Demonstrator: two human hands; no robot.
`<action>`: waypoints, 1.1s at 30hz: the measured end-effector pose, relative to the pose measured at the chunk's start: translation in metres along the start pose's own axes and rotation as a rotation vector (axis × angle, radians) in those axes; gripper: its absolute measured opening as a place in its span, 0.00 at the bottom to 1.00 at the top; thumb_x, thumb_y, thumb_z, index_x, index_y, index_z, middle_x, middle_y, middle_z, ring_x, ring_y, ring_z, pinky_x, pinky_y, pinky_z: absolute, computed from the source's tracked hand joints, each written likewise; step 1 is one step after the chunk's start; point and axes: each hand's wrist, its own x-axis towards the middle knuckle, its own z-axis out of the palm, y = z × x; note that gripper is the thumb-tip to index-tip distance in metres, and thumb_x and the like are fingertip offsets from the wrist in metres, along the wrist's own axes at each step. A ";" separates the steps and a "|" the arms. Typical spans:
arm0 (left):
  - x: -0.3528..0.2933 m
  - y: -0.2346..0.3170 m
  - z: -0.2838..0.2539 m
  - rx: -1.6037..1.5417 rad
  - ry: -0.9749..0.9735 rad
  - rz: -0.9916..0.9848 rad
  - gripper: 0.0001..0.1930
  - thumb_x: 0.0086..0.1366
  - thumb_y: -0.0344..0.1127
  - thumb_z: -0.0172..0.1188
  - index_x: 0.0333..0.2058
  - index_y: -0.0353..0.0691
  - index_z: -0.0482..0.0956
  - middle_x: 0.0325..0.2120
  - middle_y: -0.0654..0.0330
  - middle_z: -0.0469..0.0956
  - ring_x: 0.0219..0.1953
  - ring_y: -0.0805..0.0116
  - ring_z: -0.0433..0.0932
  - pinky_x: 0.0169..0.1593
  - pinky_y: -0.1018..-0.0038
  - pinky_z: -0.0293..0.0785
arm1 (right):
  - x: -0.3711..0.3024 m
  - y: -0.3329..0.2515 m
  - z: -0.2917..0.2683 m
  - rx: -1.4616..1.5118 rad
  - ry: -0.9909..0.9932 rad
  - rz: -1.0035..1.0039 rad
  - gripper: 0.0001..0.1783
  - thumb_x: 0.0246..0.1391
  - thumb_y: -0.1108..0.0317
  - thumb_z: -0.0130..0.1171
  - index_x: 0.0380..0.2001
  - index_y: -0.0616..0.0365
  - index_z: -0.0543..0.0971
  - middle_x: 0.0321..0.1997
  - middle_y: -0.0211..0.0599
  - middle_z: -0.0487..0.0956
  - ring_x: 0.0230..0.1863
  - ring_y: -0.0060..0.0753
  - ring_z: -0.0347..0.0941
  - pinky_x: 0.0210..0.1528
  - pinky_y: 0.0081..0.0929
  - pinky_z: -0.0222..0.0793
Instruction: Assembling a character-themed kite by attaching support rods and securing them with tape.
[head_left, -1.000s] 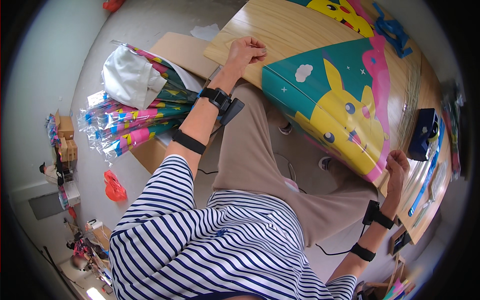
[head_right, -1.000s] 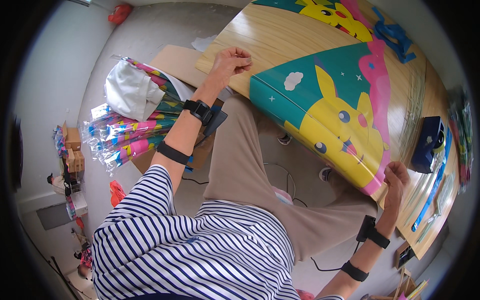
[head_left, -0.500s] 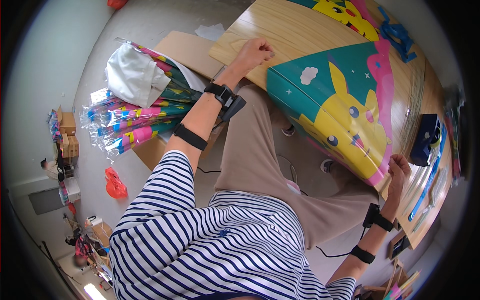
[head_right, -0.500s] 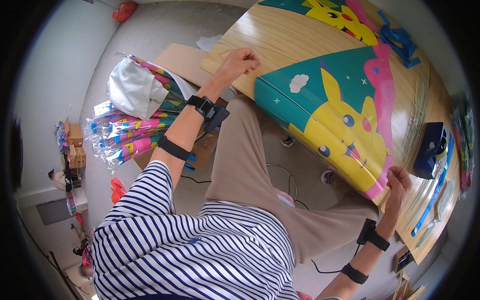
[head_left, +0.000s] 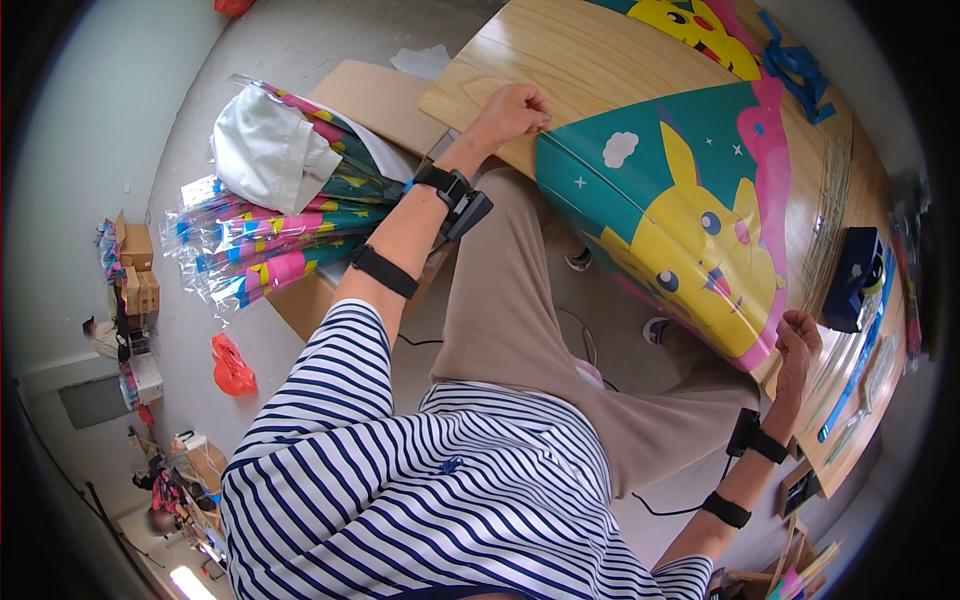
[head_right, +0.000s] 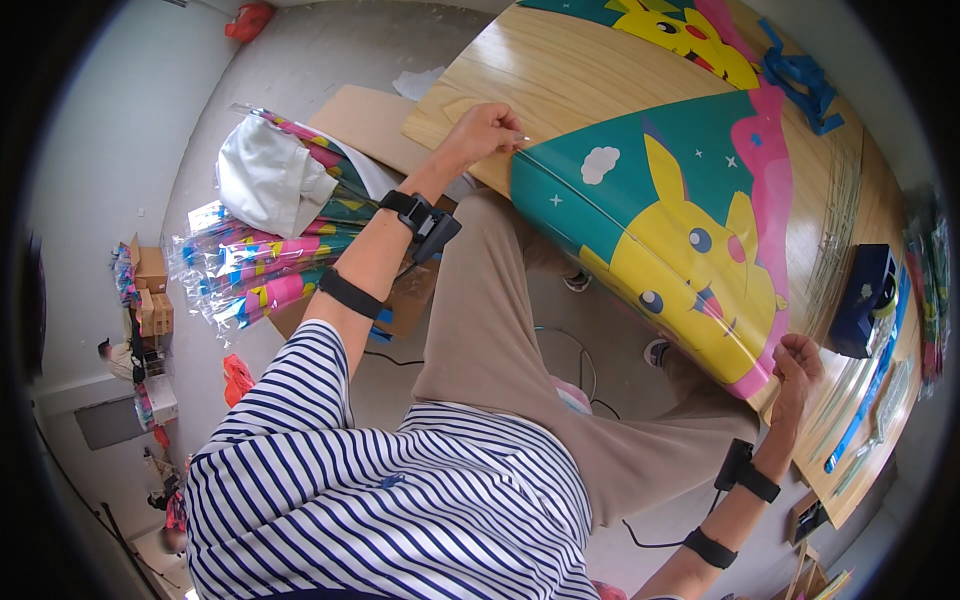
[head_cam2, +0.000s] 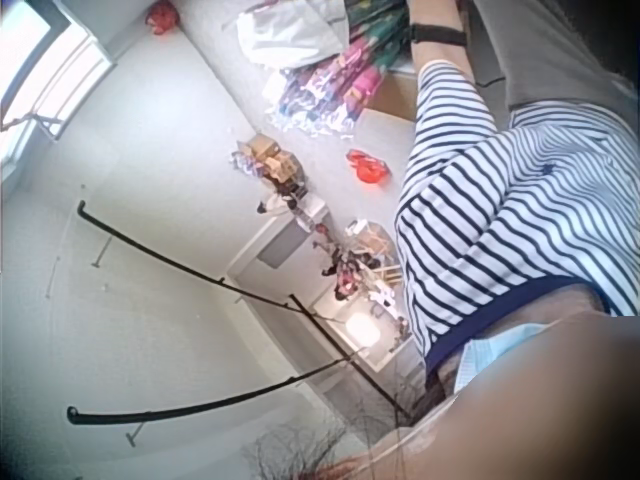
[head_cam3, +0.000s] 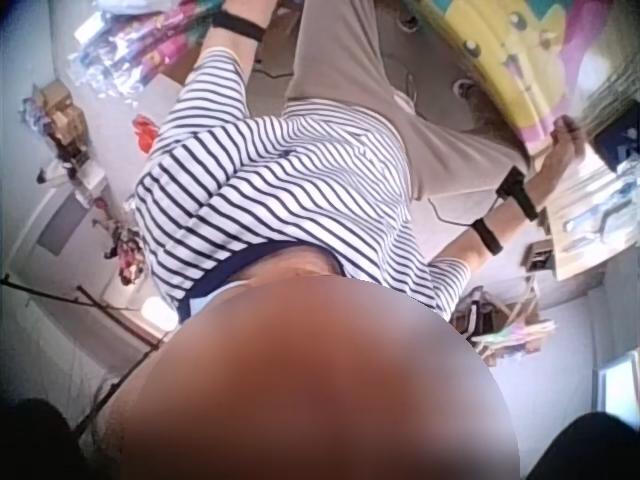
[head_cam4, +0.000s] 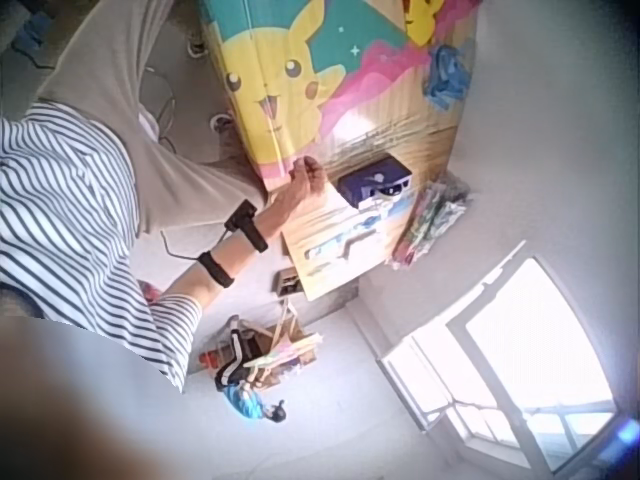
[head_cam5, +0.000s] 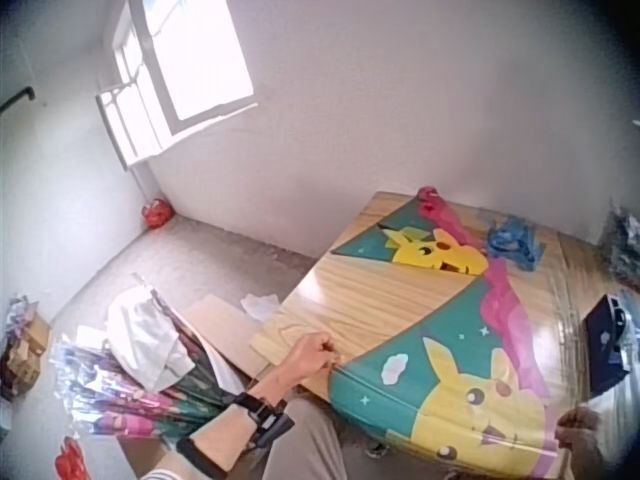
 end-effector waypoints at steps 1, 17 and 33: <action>-0.001 0.001 0.001 0.010 -0.003 -0.008 0.03 0.60 0.22 0.60 0.33 0.33 0.76 0.29 0.61 0.78 0.33 0.75 0.79 0.37 0.80 0.76 | 0.000 0.001 0.000 0.000 0.000 0.001 0.08 0.48 0.78 0.60 0.34 0.61 0.78 0.25 0.22 0.73 0.23 0.12 0.61 0.26 0.11 0.56; -0.003 -0.007 -0.002 0.232 0.073 0.157 0.04 0.57 0.28 0.62 0.30 0.34 0.79 0.23 0.64 0.77 0.27 0.77 0.75 0.31 0.81 0.70 | -0.005 -0.002 -0.001 -0.124 -0.005 0.002 0.09 0.50 0.75 0.59 0.36 0.61 0.78 0.27 0.24 0.73 0.27 0.15 0.65 0.29 0.14 0.60; -0.007 0.001 -0.007 -0.010 0.060 -0.002 0.04 0.58 0.29 0.61 0.32 0.38 0.77 0.27 0.60 0.82 0.27 0.77 0.76 0.32 0.80 0.70 | 0.002 -0.004 0.005 -0.128 -0.027 0.001 0.08 0.49 0.74 0.60 0.35 0.61 0.78 0.26 0.23 0.73 0.26 0.15 0.63 0.29 0.14 0.59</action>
